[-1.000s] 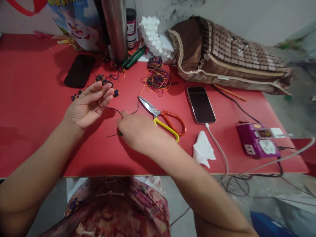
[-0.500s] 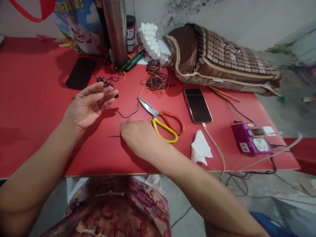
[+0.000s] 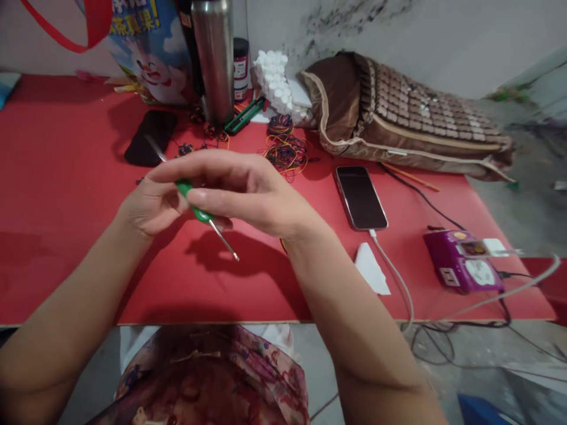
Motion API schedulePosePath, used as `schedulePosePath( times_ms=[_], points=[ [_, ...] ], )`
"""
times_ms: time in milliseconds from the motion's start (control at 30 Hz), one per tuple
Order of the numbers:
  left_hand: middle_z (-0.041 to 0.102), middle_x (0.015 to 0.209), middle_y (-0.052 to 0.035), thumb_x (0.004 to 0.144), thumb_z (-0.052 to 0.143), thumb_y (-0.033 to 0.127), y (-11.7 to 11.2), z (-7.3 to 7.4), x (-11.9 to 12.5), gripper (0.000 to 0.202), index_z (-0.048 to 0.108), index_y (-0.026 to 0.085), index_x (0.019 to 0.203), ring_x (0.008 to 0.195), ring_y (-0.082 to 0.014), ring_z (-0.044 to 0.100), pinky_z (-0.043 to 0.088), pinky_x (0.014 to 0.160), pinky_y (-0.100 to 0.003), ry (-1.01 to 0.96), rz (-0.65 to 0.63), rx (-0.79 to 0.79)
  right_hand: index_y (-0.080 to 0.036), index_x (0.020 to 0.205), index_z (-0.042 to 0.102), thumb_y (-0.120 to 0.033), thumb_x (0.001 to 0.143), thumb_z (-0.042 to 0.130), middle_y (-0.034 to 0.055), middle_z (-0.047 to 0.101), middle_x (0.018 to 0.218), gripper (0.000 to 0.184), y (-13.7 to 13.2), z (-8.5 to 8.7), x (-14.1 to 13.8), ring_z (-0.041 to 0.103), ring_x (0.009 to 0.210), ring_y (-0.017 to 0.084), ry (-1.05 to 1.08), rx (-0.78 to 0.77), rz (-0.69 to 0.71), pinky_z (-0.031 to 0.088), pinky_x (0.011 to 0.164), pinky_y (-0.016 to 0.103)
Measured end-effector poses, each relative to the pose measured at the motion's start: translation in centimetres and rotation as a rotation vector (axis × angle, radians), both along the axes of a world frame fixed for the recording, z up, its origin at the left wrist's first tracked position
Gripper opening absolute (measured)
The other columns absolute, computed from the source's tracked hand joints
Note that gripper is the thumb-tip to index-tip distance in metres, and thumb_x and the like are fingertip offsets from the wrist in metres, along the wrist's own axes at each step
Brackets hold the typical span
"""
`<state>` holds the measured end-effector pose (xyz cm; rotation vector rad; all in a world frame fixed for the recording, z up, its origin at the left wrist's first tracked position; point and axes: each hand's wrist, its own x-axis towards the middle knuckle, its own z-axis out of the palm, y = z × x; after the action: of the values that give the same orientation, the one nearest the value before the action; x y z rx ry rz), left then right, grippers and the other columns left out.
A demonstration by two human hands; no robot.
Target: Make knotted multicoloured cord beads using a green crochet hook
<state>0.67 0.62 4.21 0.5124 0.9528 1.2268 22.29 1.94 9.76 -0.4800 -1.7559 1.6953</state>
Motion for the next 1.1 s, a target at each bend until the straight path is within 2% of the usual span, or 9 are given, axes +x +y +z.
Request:
schedulePosePath(
  times_ms=[67, 167, 233, 333, 400, 467, 633, 833, 1100],
  points=[
    [0.090, 0.104, -0.0071, 0.092, 0.075, -0.003, -0.1, 0.2, 0.1, 0.025, 0.087, 0.016, 0.102, 0.089, -0.0163, 0.088, 0.072, 0.086, -0.021, 0.014, -0.008, 0.034, -0.023, 0.125, 0.082, -0.044, 0.092, 0.080, 0.0023, 0.076, 0.094, 0.040, 0.4, -1.8, 0.1, 0.060, 0.067, 0.013, 0.075, -0.094, -0.103, 0.047, 0.057, 0.029],
    [0.090, 0.098, -0.0070, 0.094, 0.071, -0.007, -0.3, 0.7, 0.4, 0.029, 0.088, 0.015, 0.097, 0.074, -0.0113, 0.085, 0.067, 0.072, -0.013, 0.003, 0.003, 0.016, -0.025, 0.134, 0.076, -0.047, 0.101, 0.057, -0.0001, 0.072, 0.096, 0.044, 0.8, -3.3, 0.7, 0.055, 0.066, 0.011, -0.015, -0.107, -0.318, 0.044, 0.061, 0.031],
    [0.090, 0.096, -0.0070, 0.095, 0.068, -0.009, -0.4, 1.0, 0.5, 0.031, 0.088, 0.015, 0.095, 0.068, -0.0106, 0.083, 0.064, 0.061, -0.011, -0.002, 0.007, -0.023, -0.028, 0.134, 0.072, -0.045, 0.105, 0.050, -0.0009, 0.066, 0.098, 0.040, 1.1, -3.8, 1.1, 0.056, 0.071, 0.012, -0.042, -0.060, -0.378, 0.045, 0.064, 0.031],
    [0.090, 0.096, -0.0076, 0.095, 0.069, -0.009, -0.3, 1.2, 0.6, 0.031, 0.088, 0.015, 0.094, 0.069, -0.0129, 0.085, 0.060, 0.052, -0.011, 0.013, 0.014, -0.067, -0.029, 0.113, 0.065, -0.057, 0.102, 0.065, -0.0053, 0.052, 0.084, 0.030, 1.8, -4.6, 0.8, 0.052, 0.065, 0.013, 0.063, -0.035, -0.390, 0.043, 0.058, 0.028],
    [0.090, 0.097, -0.0076, 0.093, 0.072, -0.009, -0.3, 1.2, 0.7, 0.029, 0.088, 0.016, 0.095, 0.073, -0.0149, 0.086, 0.060, 0.051, -0.011, 0.030, 0.018, -0.072, -0.028, 0.094, 0.058, -0.067, 0.095, 0.078, -0.0099, 0.039, 0.072, 0.044, 2.3, -5.4, 0.3, 0.040, 0.055, 0.011, 0.160, -0.115, -0.431, 0.037, 0.052, 0.026],
    [0.090, 0.097, -0.0078, 0.092, 0.072, -0.009, -0.3, 1.1, 0.7, 0.030, 0.088, 0.016, 0.096, 0.074, -0.0157, 0.087, 0.061, 0.052, -0.012, 0.041, 0.021, -0.066, -0.028, 0.085, 0.056, -0.070, 0.095, 0.080, -0.0114, 0.032, 0.066, 0.049, 2.6, -6.1, -0.2, 0.030, 0.050, 0.009, 0.191, -0.218, -0.439, 0.030, 0.046, 0.025],
    [0.090, 0.098, -0.0094, 0.090, 0.077, -0.009, -0.3, 0.8, 0.8, 0.025, 0.088, 0.013, 0.096, 0.065, -0.0121, 0.083, 0.063, 0.056, -0.010, 0.040, 0.001, -0.053, -0.025, 0.092, 0.066, -0.047, 0.087, 0.092, -0.0144, 0.034, 0.063, 0.035, 2.4, -6.4, -0.6, 0.020, 0.047, 0.006, 0.310, -0.317, -0.415, 0.024, 0.043, 0.022],
    [0.091, 0.103, -0.0115, 0.090, 0.075, -0.008, -0.3, 0.6, 0.5, 0.027, 0.090, 0.013, 0.098, 0.062, -0.0094, 0.081, 0.063, 0.059, -0.008, 0.037, -0.042, -0.048, -0.024, 0.089, 0.069, -0.040, 0.087, 0.087, -0.0138, 0.036, 0.056, 0.025, 2.0, -6.1, -0.7, 0.022, 0.046, 0.007, 0.240, -0.228, -0.451, 0.022, 0.042, 0.023],
    [0.091, 0.109, -0.0136, 0.088, 0.074, -0.010, -0.6, 1.1, 0.4, 0.029, 0.089, 0.011, 0.100, 0.063, -0.0081, 0.081, 0.063, 0.061, -0.006, 0.020, -0.061, -0.043, -0.025, 0.089, 0.071, -0.042, 0.086, 0.090, -0.0109, 0.047, 0.057, 0.026, 1.8, -6.2, -0.7, 0.035, 0.044, 0.009, 0.142, -0.115, -0.493, 0.035, 0.043, 0.027]
  ],
)
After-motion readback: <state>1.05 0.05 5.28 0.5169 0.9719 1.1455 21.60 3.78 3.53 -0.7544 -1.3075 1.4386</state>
